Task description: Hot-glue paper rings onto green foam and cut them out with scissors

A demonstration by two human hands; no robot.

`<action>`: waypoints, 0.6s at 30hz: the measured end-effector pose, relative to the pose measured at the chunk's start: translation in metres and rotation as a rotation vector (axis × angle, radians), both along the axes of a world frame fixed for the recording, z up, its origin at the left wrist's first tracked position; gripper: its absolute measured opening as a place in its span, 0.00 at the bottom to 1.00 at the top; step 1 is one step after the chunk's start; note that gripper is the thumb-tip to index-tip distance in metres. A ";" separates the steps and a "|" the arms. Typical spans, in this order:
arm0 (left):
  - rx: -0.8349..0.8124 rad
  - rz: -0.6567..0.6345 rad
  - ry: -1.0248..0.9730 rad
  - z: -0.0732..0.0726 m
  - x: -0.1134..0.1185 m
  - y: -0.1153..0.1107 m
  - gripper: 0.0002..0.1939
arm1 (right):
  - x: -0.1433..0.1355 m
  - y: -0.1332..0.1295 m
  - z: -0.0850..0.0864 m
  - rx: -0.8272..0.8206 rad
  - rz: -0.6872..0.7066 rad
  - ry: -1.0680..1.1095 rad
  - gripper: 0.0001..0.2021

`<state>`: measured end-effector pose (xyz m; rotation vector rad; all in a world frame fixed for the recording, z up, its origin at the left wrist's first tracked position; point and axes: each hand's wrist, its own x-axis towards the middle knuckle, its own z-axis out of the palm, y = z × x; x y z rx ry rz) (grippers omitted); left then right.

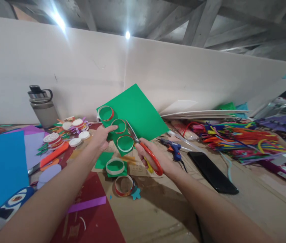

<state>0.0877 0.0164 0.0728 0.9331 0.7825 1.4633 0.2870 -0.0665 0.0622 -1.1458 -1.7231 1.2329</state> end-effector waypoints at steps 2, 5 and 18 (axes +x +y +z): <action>0.023 -0.006 0.008 0.005 -0.004 0.000 0.20 | 0.000 0.000 -0.001 -0.010 0.002 0.001 0.17; 0.041 -0.038 0.030 0.014 -0.011 -0.002 0.23 | -0.001 0.000 -0.001 -0.007 0.034 -0.005 0.18; 0.063 -0.080 0.114 -0.006 0.005 -0.002 0.20 | 0.003 0.005 -0.003 0.041 0.020 0.021 0.19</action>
